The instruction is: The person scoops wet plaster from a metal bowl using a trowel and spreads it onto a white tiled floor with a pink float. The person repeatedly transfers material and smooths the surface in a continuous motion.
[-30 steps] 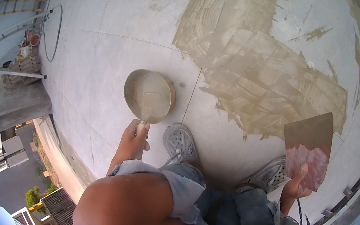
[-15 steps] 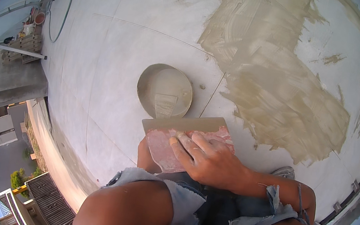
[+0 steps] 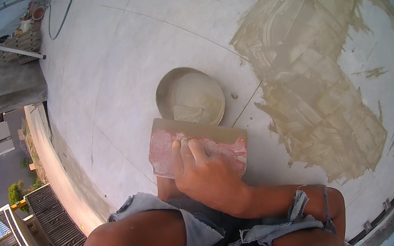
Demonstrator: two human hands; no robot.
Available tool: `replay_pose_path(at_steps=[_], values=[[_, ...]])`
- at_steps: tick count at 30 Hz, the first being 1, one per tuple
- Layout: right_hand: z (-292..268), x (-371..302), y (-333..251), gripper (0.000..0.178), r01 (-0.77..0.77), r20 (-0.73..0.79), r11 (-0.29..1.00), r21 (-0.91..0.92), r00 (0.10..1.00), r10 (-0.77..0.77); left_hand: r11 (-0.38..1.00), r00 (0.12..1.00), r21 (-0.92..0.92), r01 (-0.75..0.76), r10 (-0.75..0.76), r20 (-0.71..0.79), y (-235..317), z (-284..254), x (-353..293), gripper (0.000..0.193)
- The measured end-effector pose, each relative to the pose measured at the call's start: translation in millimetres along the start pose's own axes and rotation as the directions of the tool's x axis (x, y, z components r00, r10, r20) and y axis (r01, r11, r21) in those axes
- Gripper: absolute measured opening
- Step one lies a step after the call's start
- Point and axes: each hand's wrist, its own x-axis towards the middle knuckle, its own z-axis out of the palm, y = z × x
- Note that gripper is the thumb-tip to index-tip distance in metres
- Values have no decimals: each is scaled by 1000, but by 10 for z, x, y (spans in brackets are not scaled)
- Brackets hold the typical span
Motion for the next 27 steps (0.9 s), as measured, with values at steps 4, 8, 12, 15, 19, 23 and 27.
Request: replay_pose_path(at_steps=[4, 8, 12, 15, 19, 23, 27], values=[[95, 36, 33, 54, -27, -56, 994, -110, 998, 21, 1000, 1000, -3, -3, 3, 12, -7, -20, 7, 37], [128, 49, 114, 53, -43, -62, 993, -107, 997, 36, 1000, 1000, -3, 7, -7, 23, -31, -27, -7, 38], [188, -64, -140, 43, -3, 0, 999, -33, 1000, 3, 999, 999, -7, -38, 38, -7, -99, 18, 8, 36], [297, -4, 46, 52, 0, -95, 988, -152, 995, -15, 998, 997, -6, -66, 66, -29, -156, 83, 1, 36], [106, 109, 140, 52, -31, -37, 997, -70, 999, 28, 997, 997, -17, -69, 69, -42, -195, 84, -11, 36], [-64, -34, -3, 49, -4, -30, 999, -42, 1000, 3, 998, 999, -41, -39, 38, -33, -175, 34, -13, 37], [-103, -84, 3, 46, 36, -101, 999, -21, 994, -38, 997, 1000, -71, -14, 13, -24, -160, 32, -21, 38]])
